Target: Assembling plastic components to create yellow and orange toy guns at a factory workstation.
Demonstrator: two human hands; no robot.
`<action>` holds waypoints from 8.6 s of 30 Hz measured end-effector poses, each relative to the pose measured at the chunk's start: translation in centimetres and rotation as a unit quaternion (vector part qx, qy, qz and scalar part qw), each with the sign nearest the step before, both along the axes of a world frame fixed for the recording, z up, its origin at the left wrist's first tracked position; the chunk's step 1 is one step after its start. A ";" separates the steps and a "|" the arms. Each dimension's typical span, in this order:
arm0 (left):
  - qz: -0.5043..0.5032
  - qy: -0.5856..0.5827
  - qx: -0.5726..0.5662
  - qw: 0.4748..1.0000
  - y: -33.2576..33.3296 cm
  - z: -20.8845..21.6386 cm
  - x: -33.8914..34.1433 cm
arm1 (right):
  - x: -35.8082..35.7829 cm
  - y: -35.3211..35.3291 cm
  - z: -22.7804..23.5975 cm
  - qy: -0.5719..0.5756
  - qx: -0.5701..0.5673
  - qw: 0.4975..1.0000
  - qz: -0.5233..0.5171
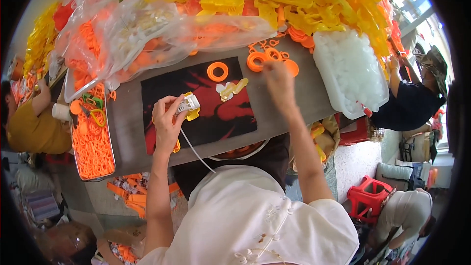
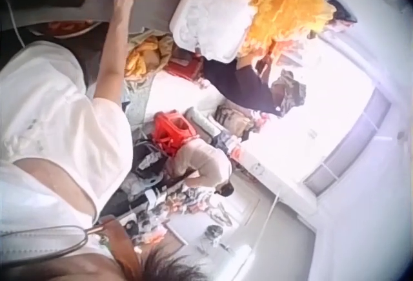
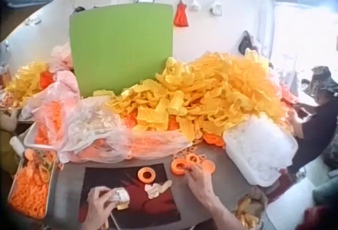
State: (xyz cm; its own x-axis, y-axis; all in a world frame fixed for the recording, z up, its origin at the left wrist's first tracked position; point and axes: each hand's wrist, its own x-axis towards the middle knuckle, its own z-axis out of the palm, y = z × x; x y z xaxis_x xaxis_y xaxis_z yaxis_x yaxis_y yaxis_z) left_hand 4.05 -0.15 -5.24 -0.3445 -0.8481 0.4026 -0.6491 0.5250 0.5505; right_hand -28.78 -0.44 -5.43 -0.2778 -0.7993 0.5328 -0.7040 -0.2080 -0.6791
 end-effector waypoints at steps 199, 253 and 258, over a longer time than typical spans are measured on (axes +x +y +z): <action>0.462 0.297 0.007 0.835 20.4 -7.7 18.9 | 18.9 5.0 2.5 -0.025 0.093 0.900 0.424; -0.091 0.719 0.198 0.660 10.0 4.3 6.9 | 20.2 5.5 2.4 -0.408 0.398 0.664 0.485; -0.014 0.678 0.199 0.707 9.7 4.9 7.0 | 19.7 5.0 1.6 -0.406 0.318 0.685 0.515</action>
State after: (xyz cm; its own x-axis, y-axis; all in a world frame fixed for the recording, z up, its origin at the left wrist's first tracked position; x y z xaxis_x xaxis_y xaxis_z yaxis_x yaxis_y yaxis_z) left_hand 11.01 9.58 -0.36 0.1117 -0.9876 0.1099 0.6254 0.1559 0.7646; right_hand -9.05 4.58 -3.81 0.6095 -0.7927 -0.0089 0.2581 0.2090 -0.9432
